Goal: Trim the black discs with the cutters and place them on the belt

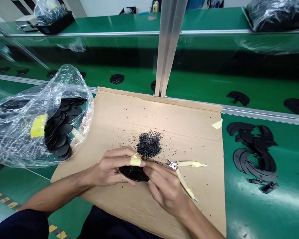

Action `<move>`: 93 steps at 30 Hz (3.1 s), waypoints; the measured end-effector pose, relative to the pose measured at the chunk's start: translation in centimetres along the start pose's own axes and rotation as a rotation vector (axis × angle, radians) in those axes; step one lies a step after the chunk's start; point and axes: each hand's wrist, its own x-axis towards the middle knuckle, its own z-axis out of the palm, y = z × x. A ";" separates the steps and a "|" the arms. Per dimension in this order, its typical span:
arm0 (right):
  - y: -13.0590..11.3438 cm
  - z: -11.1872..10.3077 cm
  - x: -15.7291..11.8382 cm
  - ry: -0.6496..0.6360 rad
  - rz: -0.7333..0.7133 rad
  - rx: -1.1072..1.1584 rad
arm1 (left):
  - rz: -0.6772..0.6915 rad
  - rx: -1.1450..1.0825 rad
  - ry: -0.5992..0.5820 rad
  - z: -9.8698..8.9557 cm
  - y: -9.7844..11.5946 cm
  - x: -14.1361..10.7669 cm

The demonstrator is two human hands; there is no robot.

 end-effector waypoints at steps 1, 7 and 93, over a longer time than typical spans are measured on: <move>0.0 0.0 0.0 0.005 -0.005 0.001 | 0.003 -0.001 0.008 0.0 0.0 0.0; -0.2 0.2 0.1 -0.006 0.022 0.057 | 0.018 0.028 0.051 0.2 0.2 0.0; 0.5 -6.9 -3.3 -0.250 0.371 -0.548 | -0.419 -0.250 0.080 0.3 -0.5 -0.3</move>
